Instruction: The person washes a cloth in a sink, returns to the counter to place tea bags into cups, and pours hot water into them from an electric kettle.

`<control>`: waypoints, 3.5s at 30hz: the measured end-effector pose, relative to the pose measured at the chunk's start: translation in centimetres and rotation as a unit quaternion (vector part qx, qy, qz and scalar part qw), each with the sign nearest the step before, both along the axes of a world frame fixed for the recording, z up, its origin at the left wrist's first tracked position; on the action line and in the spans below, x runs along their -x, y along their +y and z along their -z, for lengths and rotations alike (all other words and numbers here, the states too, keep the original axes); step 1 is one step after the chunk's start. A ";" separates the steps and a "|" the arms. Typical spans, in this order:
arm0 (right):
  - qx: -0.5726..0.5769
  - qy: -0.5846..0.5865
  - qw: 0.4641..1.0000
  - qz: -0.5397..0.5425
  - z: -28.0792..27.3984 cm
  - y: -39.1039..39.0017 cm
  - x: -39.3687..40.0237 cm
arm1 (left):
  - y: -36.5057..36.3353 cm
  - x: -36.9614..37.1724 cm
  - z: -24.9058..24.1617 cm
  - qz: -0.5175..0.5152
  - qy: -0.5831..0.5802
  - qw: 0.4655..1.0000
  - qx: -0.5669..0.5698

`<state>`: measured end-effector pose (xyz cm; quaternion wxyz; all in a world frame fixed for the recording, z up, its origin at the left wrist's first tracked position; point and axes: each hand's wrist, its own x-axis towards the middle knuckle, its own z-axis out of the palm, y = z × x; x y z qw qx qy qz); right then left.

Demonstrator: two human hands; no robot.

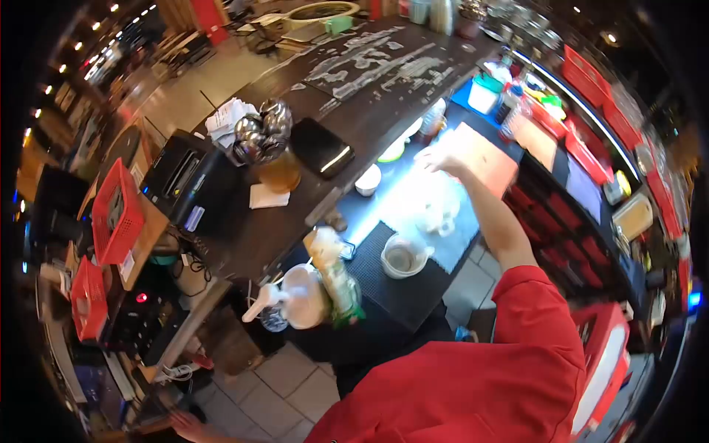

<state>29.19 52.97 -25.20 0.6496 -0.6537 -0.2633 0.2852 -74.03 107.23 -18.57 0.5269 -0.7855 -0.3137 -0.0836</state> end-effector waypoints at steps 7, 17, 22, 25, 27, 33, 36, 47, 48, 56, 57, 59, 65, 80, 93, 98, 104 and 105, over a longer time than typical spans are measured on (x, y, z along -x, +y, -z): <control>0.087 0.111 0.983 -0.118 5.5 13.0 -4.1 | -33.5 -19.9 -4.5 -0.331 0.392 0.853 -0.098; 0.000 0.221 0.973 -0.074 4.1 11.3 -2.6 | -61.0 -18.0 13.6 -0.132 0.768 0.189 -0.597; 0.241 -0.366 0.877 0.197 -0.6 9.7 -3.1 | -58.7 -35.2 7.1 0.218 0.825 0.065 -0.516; 0.080 -0.621 0.683 0.375 -1.7 10.1 -3.5 | -58.6 -41.4 7.8 0.280 0.705 -0.015 -0.652; 0.118 -0.635 0.647 0.405 0.5 11.0 -5.0 | -58.5 -46.1 5.2 0.305 0.608 -0.122 -0.723; 0.283 -0.633 0.661 0.285 1.4 11.9 -9.3 | -60.5 -48.8 3.2 0.254 0.581 -0.166 -0.755; 0.324 -0.567 0.754 0.076 -0.6 10.9 -10.0 | -60.9 -48.6 2.9 0.252 0.606 -0.159 -0.737; -0.026 -0.513 0.843 0.158 2.8 7.8 -8.9 | -59.0 -50.4 0.3 0.209 0.583 -0.231 -0.750; -0.010 -0.462 0.873 0.159 -0.1 6.4 -7.2 | -58.5 -51.2 0.1 0.210 0.577 -0.232 -0.754; 0.014 -0.281 0.947 0.154 -5.3 0.2 -2.7 | -55.0 -66.0 -2.2 -0.100 0.412 -0.392 -0.816; 0.018 -0.272 0.949 0.162 -5.8 -1.0 -2.2 | -54.8 -68.3 -2.0 -0.143 0.398 -0.429 -0.798; 0.026 -0.253 0.950 0.180 -7.0 -3.5 -1.0 | -54.0 -73.2 -1.4 -0.132 0.353 -0.557 -0.740; 0.080 -0.213 0.957 0.179 -10.5 -10.9 0.8 | -53.8 -82.3 1.5 0.006 0.365 -0.609 -0.704; 0.221 -0.282 0.928 0.100 -16.2 -22.6 5.6 | -47.4 -84.0 2.5 -0.303 0.117 -0.571 -0.754; 0.275 -0.308 0.909 0.058 -16.5 -21.7 7.5 | -55.4 -81.6 5.1 -0.112 0.464 -0.559 -0.678; 0.301 -0.314 0.899 0.041 -18.0 -20.3 8.3 | -55.4 -81.0 5.7 -0.134 0.466 -0.528 -0.697; 0.347 -0.326 0.879 0.007 -19.6 -18.8 8.6 | -53.9 -79.6 5.6 -0.178 0.449 -0.527 -0.699; 0.361 -0.331 0.872 -0.001 -19.7 -18.8 8.5 | -53.8 -79.6 5.6 -0.193 0.445 -0.526 -0.698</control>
